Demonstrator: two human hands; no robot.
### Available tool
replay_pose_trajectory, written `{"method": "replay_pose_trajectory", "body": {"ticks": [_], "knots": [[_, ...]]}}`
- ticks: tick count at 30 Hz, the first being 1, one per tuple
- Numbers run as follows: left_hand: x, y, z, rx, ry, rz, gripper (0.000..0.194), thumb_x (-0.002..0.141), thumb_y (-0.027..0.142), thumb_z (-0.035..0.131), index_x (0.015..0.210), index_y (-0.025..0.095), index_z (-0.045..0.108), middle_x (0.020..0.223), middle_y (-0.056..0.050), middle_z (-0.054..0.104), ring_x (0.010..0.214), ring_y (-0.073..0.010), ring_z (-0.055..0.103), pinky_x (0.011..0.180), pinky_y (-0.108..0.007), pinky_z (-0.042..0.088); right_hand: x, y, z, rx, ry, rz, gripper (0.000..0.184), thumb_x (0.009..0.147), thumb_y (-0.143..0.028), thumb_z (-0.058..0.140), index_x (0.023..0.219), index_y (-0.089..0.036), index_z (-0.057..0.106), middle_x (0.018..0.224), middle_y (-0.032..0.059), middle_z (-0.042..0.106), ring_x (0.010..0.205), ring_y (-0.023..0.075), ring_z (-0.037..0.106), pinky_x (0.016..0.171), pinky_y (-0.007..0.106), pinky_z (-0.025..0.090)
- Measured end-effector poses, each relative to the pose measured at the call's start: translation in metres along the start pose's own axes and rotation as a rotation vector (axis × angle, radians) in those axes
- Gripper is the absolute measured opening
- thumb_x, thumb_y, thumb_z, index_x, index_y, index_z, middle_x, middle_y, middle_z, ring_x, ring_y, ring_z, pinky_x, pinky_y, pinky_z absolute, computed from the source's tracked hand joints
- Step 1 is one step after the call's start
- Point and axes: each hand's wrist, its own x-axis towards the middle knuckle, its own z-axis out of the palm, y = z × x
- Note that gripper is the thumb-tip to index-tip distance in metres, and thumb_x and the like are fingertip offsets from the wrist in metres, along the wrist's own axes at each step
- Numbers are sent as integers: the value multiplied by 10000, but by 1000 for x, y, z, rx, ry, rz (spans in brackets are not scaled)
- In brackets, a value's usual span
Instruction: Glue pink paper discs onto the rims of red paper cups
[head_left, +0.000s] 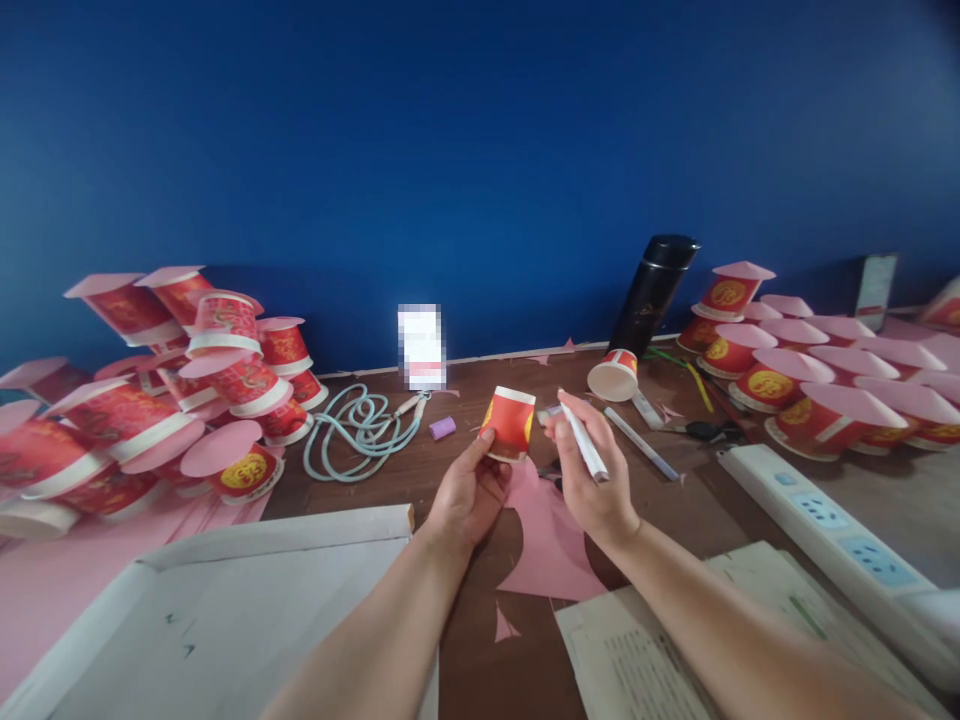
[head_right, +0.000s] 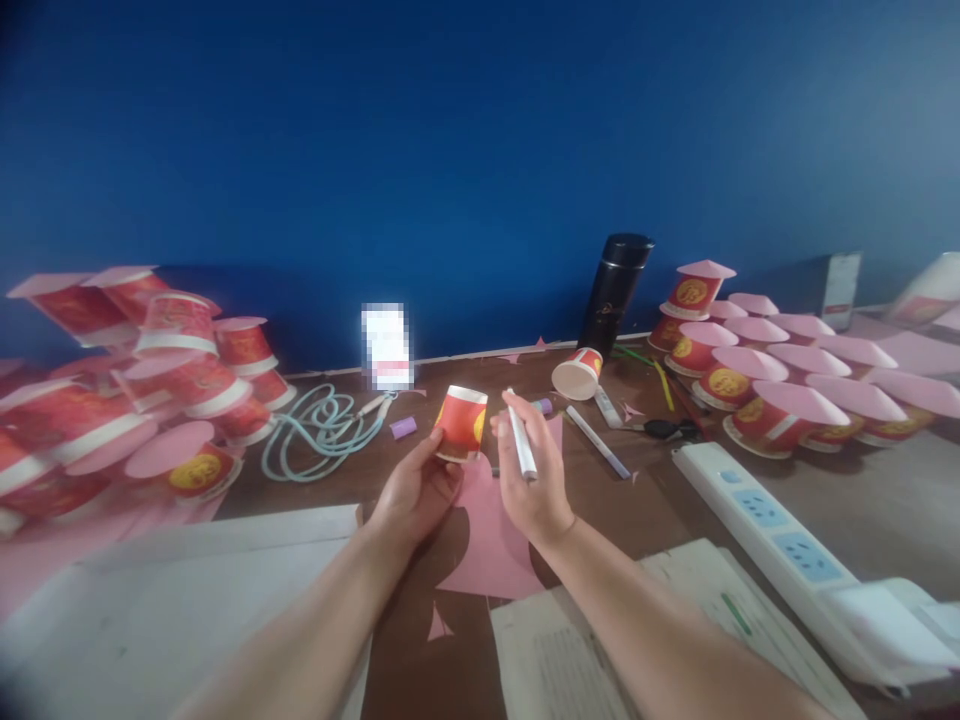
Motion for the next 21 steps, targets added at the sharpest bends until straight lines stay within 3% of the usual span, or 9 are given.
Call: {"method": "replay_pose_trajectory", "body": {"ticks": [4,8,21], "knots": [[-1,0,0,-21,10,17,117,763,130,691,869,103,649,788,-49,691,626,-88,629,528,-165,491,-3,-13,-4,-76,-67,-215,337,895,-169,533,1222,-244,562,1112,71,652,1030,207,605,928,412,482],[-1,-1,-1,-23,8,-6,130,755,140,704,866,108,647,769,-33,685,616,-76,620,520,-155,475,-4,-21,-6,-135,-161,-306,303,864,-143,563,1154,-227,590,1003,60,680,944,204,627,863,395,492],[-2,-1,0,-49,21,2,103,768,121,684,859,105,637,767,-32,671,630,-77,614,538,-165,475,-3,-20,-3,-236,-186,-333,195,854,-148,572,1038,-195,615,888,45,702,853,185,645,832,366,464]]}}
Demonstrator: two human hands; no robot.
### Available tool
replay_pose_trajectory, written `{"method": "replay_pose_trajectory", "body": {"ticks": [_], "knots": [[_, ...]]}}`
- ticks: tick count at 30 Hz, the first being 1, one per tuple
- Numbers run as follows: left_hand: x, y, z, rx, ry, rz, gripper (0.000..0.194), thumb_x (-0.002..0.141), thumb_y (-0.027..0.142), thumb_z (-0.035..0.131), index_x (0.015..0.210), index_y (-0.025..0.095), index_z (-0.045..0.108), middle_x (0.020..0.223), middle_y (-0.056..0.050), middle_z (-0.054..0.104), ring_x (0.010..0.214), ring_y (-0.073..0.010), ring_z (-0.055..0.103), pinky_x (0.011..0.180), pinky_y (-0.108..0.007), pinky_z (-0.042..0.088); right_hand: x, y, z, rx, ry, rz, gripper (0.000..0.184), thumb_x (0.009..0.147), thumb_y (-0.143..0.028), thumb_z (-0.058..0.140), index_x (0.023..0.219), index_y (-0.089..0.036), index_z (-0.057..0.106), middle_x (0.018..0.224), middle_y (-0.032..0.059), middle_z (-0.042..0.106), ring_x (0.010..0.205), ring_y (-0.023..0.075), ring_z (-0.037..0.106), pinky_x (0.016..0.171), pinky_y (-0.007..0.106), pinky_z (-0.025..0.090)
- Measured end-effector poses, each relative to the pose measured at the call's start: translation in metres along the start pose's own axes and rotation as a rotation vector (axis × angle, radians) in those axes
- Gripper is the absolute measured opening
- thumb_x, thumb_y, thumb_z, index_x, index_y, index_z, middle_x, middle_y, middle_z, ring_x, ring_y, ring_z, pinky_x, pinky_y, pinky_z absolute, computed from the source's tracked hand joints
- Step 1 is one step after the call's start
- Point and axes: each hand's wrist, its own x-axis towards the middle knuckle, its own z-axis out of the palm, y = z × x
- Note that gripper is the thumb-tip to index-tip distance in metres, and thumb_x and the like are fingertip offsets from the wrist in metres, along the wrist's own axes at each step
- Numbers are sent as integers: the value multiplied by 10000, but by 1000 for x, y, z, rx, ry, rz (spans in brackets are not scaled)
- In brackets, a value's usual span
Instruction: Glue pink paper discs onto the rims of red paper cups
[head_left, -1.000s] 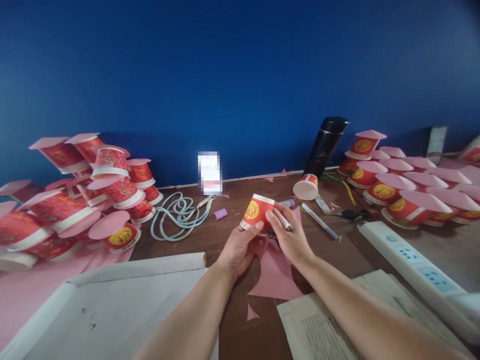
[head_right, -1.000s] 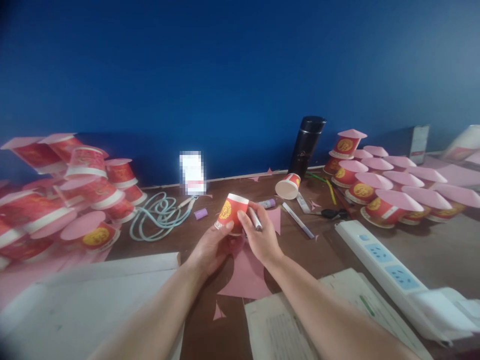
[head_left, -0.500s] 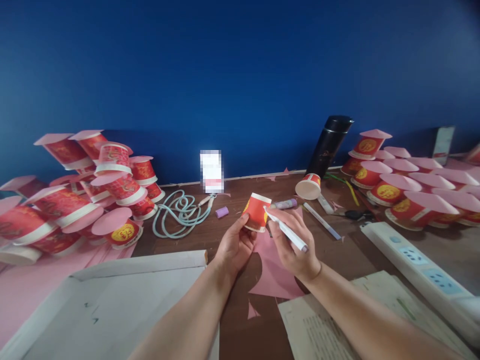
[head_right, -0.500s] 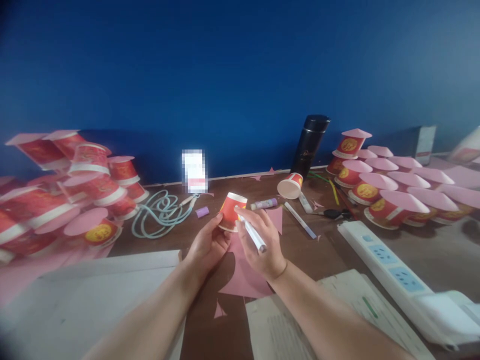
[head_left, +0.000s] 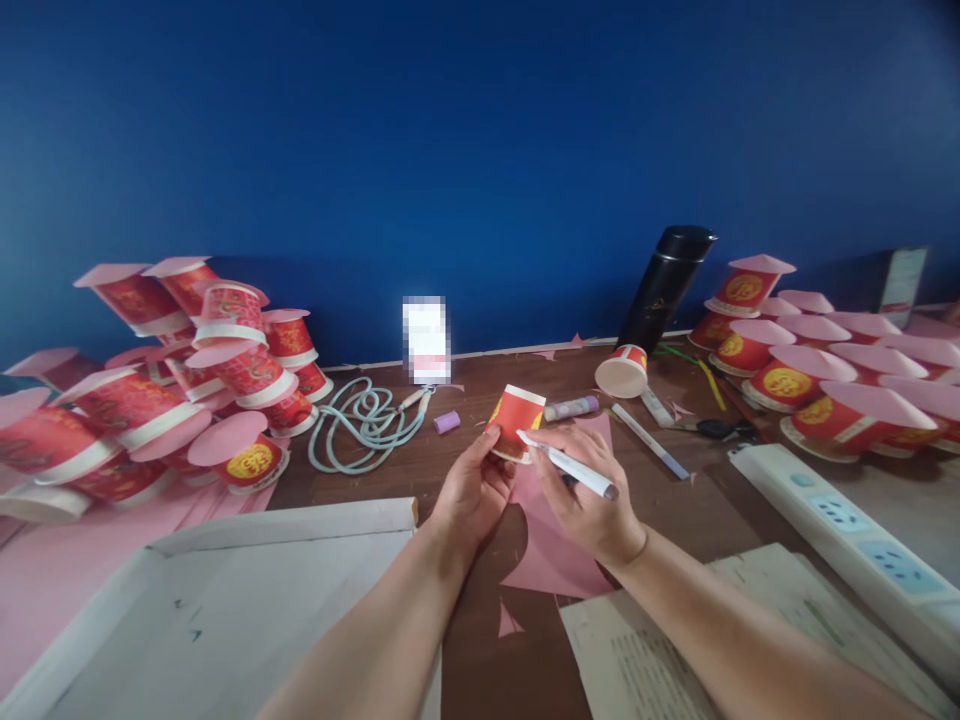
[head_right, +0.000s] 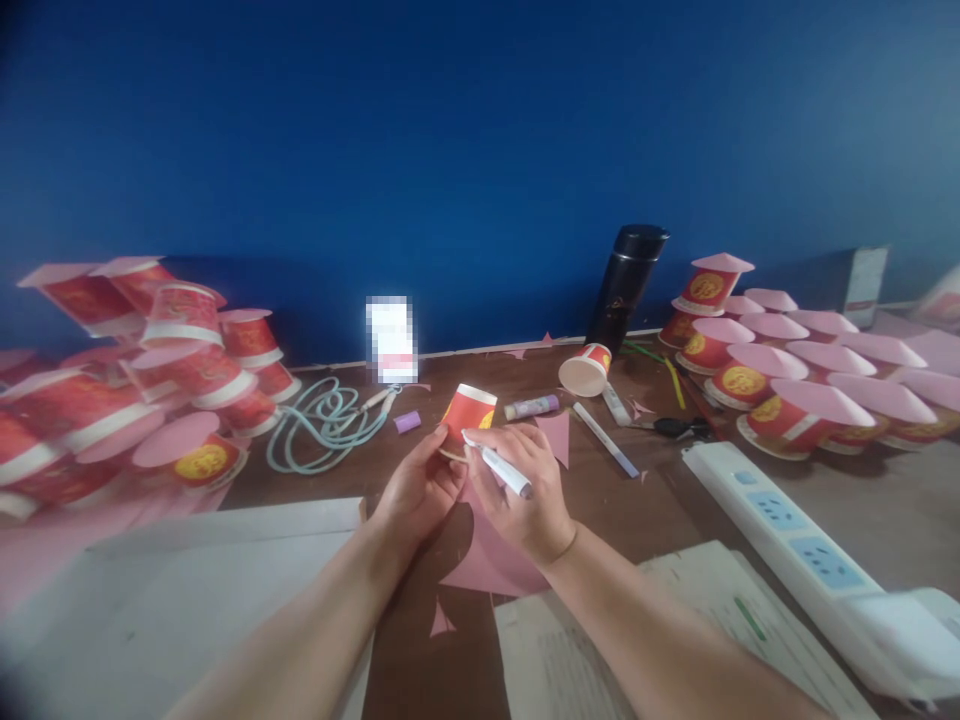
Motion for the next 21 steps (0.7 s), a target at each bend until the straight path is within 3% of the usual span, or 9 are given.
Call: {"method": "replay_pose_trajectory", "body": {"ticks": [8,15,21], "knots": [[0,0,1,-69,53,31,106,751,102,696,837,110,634,731,-17,663,601,-71,611,534,-162,489,-2,1,1,-36,12,-18,159,864,-162,559,1013,-196,602,882,42,694,841,184,641,844,368,458],[-1,0,0,-48,0,33,119,738,119,716,832,106,644,730,-19,672,611,-74,620,523,-161,481,-1,2,1,-61,-26,-14,151,866,-170,566,1010,-200,602,905,34,703,853,180,648,833,355,454],[0,6,1,-51,-67,135,115,732,125,724,819,111,651,784,-36,695,666,-81,636,575,-158,490,1,10,-2,-62,15,6,200,878,-170,556,1066,-215,607,988,43,705,928,185,642,878,351,450]]}}
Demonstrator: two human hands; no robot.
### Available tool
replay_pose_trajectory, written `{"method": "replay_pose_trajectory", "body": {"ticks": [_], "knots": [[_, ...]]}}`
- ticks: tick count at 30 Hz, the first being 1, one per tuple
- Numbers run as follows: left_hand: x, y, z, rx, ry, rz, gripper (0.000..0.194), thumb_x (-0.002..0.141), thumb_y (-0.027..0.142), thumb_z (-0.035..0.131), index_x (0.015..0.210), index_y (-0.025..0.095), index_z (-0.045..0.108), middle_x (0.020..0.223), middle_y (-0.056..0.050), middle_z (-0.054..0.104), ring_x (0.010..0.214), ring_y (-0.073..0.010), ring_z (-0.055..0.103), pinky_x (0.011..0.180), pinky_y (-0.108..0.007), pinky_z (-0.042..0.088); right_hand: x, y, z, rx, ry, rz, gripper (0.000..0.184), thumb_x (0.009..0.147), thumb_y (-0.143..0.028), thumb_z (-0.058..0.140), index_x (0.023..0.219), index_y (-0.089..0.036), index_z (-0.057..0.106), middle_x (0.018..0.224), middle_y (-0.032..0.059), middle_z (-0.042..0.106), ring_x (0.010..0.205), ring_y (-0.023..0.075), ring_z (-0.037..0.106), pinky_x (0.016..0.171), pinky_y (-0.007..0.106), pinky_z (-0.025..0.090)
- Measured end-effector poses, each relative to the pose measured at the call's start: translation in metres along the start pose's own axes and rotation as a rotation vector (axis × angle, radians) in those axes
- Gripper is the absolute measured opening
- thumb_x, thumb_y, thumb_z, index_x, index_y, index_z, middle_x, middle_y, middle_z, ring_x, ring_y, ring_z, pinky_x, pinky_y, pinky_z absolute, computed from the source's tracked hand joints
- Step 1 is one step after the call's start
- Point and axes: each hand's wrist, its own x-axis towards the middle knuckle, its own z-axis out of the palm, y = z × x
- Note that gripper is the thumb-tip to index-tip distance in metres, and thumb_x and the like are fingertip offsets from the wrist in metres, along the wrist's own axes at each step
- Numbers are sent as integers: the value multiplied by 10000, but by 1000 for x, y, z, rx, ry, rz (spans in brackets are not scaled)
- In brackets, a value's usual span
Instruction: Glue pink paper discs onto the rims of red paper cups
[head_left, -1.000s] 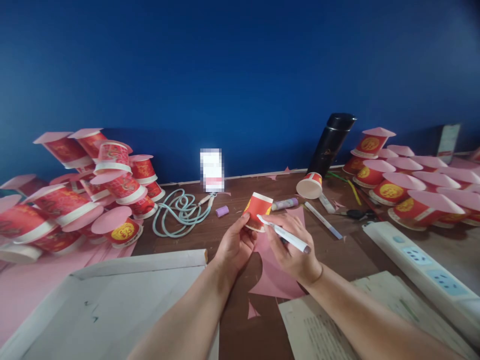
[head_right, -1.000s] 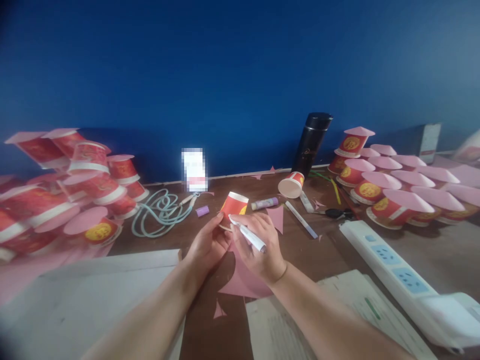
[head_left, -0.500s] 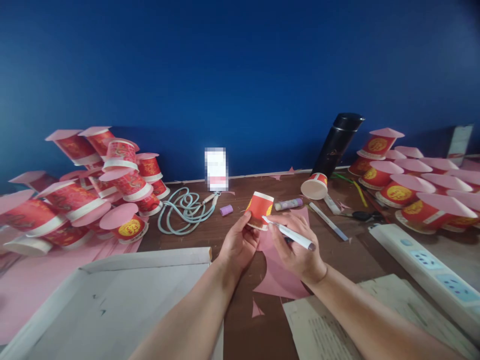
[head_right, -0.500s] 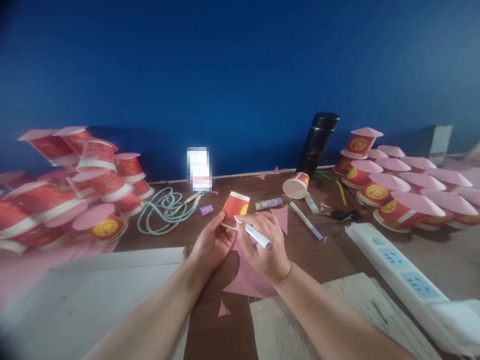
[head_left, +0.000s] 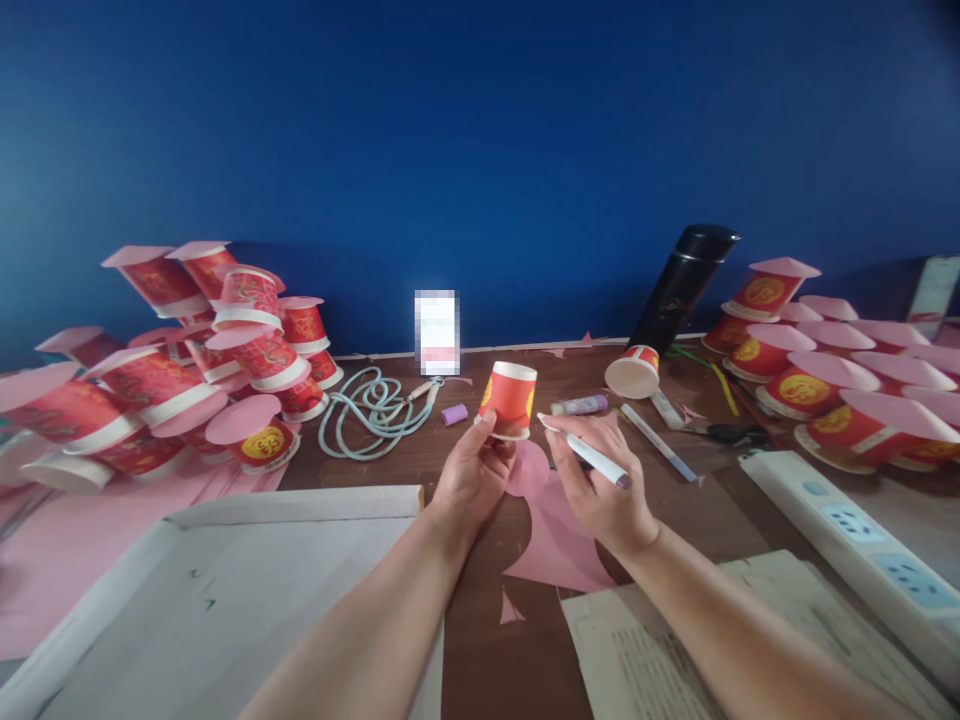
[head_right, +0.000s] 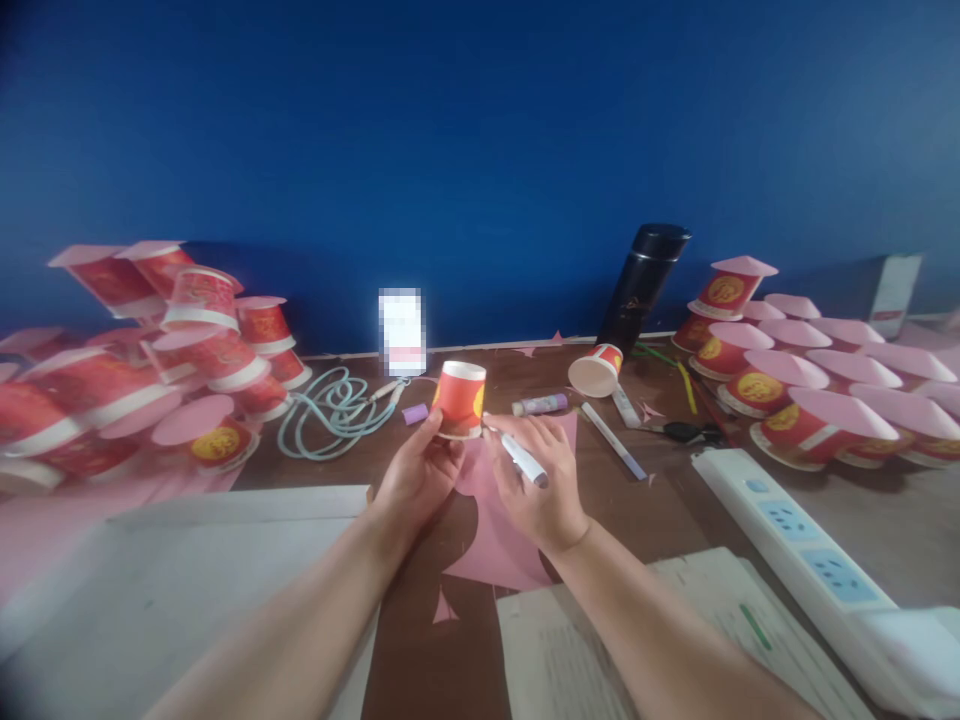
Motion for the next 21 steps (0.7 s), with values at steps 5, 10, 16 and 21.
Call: {"method": "replay_pose_trajectory", "body": {"ticks": [5,10,16,21], "knots": [[6,7,-4,-17,-29,50,135,764,180,711,873,121,658,839,-49,702,716,-96,646,631,-170,519,-2,12,3,-128,-104,121,229,900,-233,518,1117,-245,589,1010,34,685,944,191,622,892,364,429],[11,11,-6,-36,-7,100,106,841,246,630,902,162,652,853,-33,697,720,-101,646,618,-186,522,0,19,2,-305,-220,236,281,892,-300,504,1160,-232,554,1087,70,653,996,234,600,859,387,425],[17,14,-7,-65,67,71,119,889,243,545,857,154,618,747,-26,655,630,-101,605,543,-198,505,4,26,-6,-543,-393,318,454,765,-155,545,1211,-239,535,1099,103,611,1008,284,560,828,409,382],[17,16,-3,-65,115,14,109,889,212,505,836,156,583,730,-23,624,561,-102,553,426,-191,430,7,30,-13,-685,-568,328,482,696,-97,572,1161,-224,581,1023,124,618,1010,313,534,846,444,332]]}}
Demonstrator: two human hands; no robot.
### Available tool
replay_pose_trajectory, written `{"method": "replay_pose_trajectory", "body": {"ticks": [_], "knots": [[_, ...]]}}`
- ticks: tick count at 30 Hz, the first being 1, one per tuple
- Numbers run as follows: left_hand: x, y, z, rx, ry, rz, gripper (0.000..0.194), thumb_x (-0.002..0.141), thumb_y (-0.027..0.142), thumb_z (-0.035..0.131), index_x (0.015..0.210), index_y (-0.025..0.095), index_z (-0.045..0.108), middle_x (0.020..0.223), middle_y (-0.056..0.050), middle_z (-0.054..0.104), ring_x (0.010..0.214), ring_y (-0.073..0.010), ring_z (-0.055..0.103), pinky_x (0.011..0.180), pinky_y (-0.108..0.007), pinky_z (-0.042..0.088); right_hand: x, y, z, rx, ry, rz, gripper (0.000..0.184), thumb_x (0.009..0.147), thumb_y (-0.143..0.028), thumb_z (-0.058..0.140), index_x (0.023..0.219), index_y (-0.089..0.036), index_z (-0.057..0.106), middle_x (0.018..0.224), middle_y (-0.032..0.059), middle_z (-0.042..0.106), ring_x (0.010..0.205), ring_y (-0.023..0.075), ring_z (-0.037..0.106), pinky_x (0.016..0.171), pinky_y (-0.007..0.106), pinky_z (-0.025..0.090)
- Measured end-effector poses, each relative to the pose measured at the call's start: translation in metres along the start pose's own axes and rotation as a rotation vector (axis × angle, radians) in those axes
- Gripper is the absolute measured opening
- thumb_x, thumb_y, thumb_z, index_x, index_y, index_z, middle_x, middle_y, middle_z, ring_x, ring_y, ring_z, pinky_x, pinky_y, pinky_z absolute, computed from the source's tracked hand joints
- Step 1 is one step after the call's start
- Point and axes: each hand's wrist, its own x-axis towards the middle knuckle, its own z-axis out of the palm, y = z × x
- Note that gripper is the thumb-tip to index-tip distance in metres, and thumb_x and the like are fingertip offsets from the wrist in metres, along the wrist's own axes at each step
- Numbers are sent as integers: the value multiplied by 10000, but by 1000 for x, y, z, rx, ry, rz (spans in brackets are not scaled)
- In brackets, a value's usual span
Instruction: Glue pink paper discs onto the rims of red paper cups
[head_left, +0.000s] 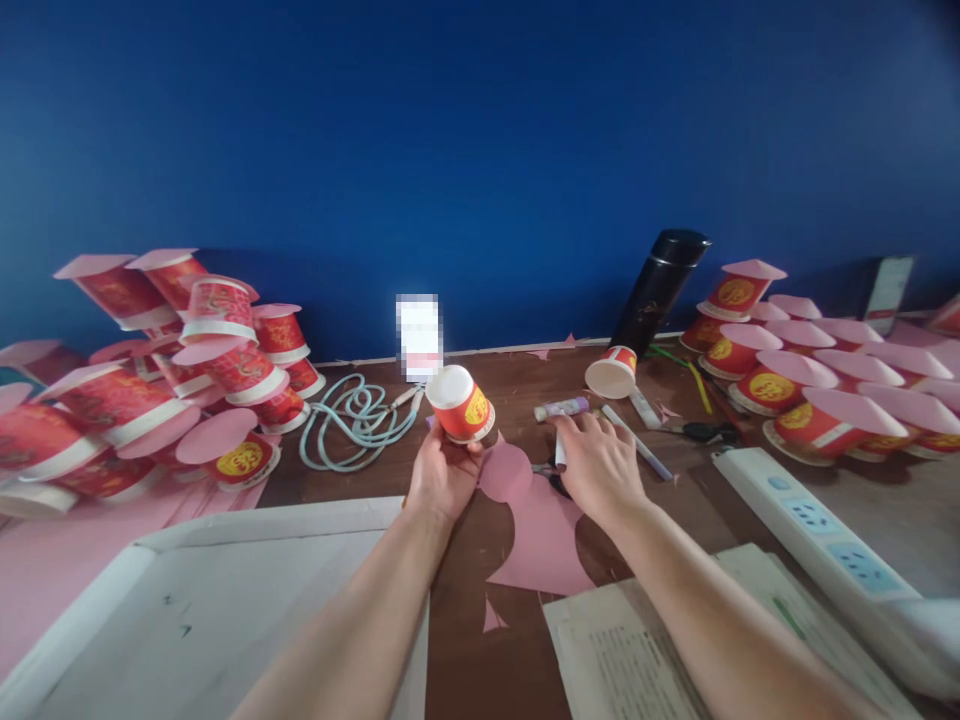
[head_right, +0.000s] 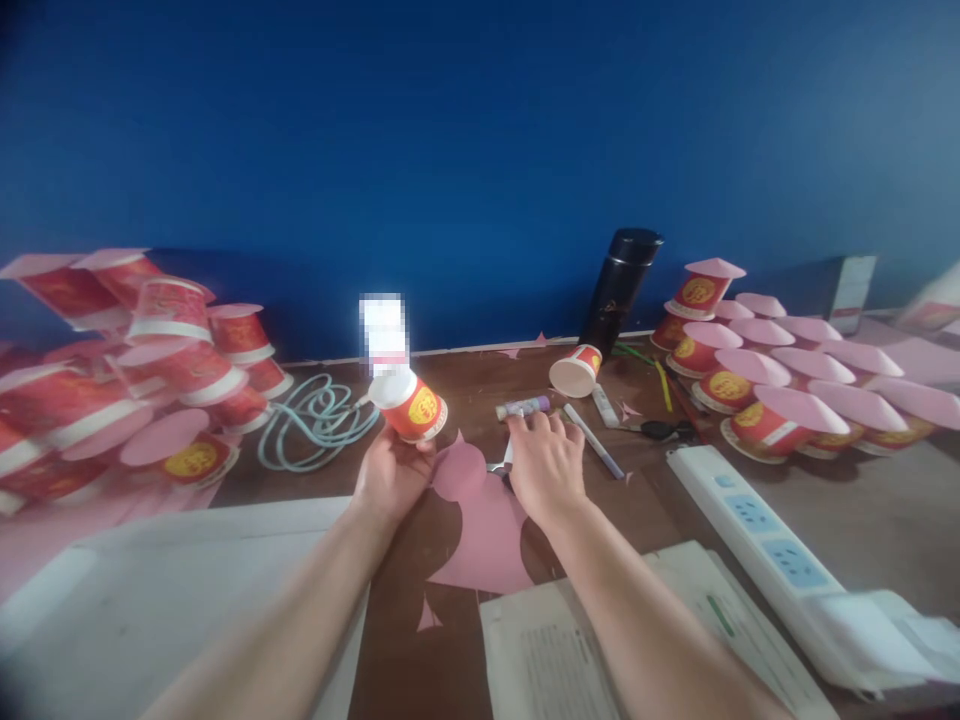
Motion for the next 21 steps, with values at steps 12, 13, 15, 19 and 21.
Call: {"method": "replay_pose_trajectory", "body": {"ticks": [12,13,15,19,21], "knots": [[3,0,-1,45,7,-50,119,885,202,488,863,140,587,819,-65,638,636,-130,604,400,-168,409,4,8,0,34,73,59,429,807,-138,503,1170,-322,637,1045,114,610,976,313,534,770,428,374],[3,1,-1,42,12,-45,119,885,196,485,853,141,586,799,-59,634,613,-124,595,399,-170,409,4,8,0,35,73,51,416,812,-142,501,1171,-303,636,1036,115,616,966,306,541,768,424,378],[2,1,-1,38,17,-44,122,883,193,485,839,140,585,769,-51,626,581,-116,578,399,-175,408,4,6,0,55,73,27,350,841,-172,489,1135,-272,650,1031,109,632,953,288,555,769,409,386],[0,2,-3,21,-16,-52,110,870,179,493,839,141,593,765,-53,626,602,-129,584,410,-182,411,-1,-4,-2,160,83,-63,269,936,-301,424,1065,-278,659,1037,57,668,980,246,571,780,370,390],[-1,1,-3,29,-12,-52,118,868,176,492,829,134,594,752,-56,622,592,-126,573,415,-185,414,-6,-13,-4,178,34,-94,288,954,-381,403,1079,-291,646,1000,40,686,965,241,586,779,370,386]]}}
